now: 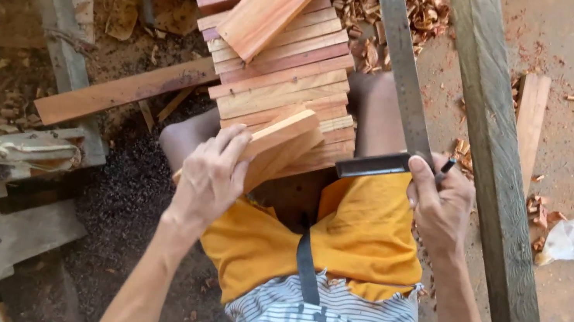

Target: Using a try square and a pen to mark lines on small wooden blocks.

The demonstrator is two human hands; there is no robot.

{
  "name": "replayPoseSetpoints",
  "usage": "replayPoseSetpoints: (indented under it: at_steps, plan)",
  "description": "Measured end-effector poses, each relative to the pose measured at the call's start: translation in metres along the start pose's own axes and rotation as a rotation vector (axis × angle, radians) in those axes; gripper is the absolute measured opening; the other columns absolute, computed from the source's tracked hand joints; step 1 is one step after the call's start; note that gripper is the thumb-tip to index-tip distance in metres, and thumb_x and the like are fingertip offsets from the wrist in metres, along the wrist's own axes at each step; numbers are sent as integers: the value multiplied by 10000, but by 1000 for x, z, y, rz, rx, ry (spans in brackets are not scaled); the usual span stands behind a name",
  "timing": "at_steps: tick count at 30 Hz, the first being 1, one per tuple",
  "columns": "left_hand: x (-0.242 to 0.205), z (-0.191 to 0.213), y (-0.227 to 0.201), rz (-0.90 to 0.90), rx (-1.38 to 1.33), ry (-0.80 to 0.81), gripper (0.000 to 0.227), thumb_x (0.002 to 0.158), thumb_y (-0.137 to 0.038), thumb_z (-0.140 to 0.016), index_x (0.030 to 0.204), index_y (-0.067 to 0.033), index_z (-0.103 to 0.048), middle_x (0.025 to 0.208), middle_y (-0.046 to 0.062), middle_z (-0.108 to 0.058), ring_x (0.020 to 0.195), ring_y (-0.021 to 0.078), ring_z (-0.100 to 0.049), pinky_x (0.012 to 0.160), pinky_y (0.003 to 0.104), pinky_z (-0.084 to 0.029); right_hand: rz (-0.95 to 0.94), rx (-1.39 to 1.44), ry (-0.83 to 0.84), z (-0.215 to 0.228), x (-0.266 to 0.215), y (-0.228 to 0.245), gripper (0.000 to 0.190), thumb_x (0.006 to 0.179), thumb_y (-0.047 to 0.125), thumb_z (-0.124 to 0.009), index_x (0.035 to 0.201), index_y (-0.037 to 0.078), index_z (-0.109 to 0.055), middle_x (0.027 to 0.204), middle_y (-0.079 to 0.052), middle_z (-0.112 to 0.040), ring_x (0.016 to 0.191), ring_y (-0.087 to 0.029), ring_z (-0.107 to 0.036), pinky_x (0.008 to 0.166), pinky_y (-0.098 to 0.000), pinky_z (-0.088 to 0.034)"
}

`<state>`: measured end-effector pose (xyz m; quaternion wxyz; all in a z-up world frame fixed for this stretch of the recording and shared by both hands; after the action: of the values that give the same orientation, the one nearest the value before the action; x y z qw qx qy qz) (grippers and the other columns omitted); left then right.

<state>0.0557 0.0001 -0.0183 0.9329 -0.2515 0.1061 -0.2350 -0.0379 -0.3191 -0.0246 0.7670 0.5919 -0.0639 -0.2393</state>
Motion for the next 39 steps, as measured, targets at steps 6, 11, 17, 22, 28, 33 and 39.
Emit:
replayPoseSetpoints:
  at_steps: [6, 11, 17, 22, 28, 33, 39]
  plan:
    - [-30, -22, -21, -58, 177, -233, 467, 837, -86, -772, 1272, -1, -626, 1407, 197, -619, 1269, 393, -640, 1102, 453, -515, -36, 120, 65, -8, -12, -11, 212, 1079, 218, -622, 981, 42, -688, 645, 54, -537, 553, -18, -446, 500, -205, -318]
    - [-36, -35, -14, -24, 57, -149, 618, 774, -267, -873, 1288, -87, -580, 1490, 215, -474, 1403, 413, -423, 1147, 539, -344, -72, 158, 124, -19, -14, -26, 242, 1076, 219, -631, 934, 27, -671, 632, 50, -512, 537, -27, -445, 486, -201, -318]
    - [-33, -23, -20, 4, 158, -206, 707, 717, -232, -901, 1348, -128, -600, 1391, 147, -515, 1315, 346, -448, 1102, 504, -338, -155, 194, 158, -30, -23, -32, 187, 1030, 211, -645, 980, 40, -701, 618, 57, -535, 512, -17, -453, 456, -187, -323]
    - [-21, -20, -21, 28, 45, -164, 719, 750, -251, -871, 1389, -116, -570, 1376, 170, -485, 1316, 364, -439, 1094, 504, -321, -273, 255, 314, -72, -23, -67, 173, 998, 214, -652, 1016, 54, -716, 612, 72, -533, 489, -11, -455, 411, -195, -341]
    - [-18, -24, -16, -43, -47, -127, 638, 845, -194, -769, 1442, -120, -557, 1530, 196, -432, 1385, 366, -426, 1181, 510, -320, -399, 345, 481, -121, -23, -75, 186, 1016, 207, -644, 998, 29, -692, 633, 71, -523, 476, -15, -439, 409, -194, -312]
    - [-7, -24, -16, -52, -206, -141, 695, 841, -354, -824, 1419, -106, -527, 1521, 234, -378, 1385, 415, -380, 1152, 554, -274, -475, 333, 535, -130, -24, -79, 196, 1032, 210, -627, 981, 28, -681, 644, 64, -535, 478, -16, -439, 420, -196, -317]
    - [-1, -47, -10, -138, -113, -85, 488, 881, -307, -799, 1345, -222, -675, 1642, 159, -347, 1532, 474, -244, 1269, 597, -150, -635, 236, 504, -126, -15, -69, 131, 986, 154, -659, 979, 24, -670, 629, 49, -548, 483, -34, -458, 439, -207, -341]
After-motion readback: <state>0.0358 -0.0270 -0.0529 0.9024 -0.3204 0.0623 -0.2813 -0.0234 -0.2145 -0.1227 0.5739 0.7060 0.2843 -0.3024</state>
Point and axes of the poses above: each hand's wrist, its own x-axis towards the middle knuckle, its own z-axis out of the back of the hand, y = z × x, the point moved 5 cm from there along x, towards the middle knuckle
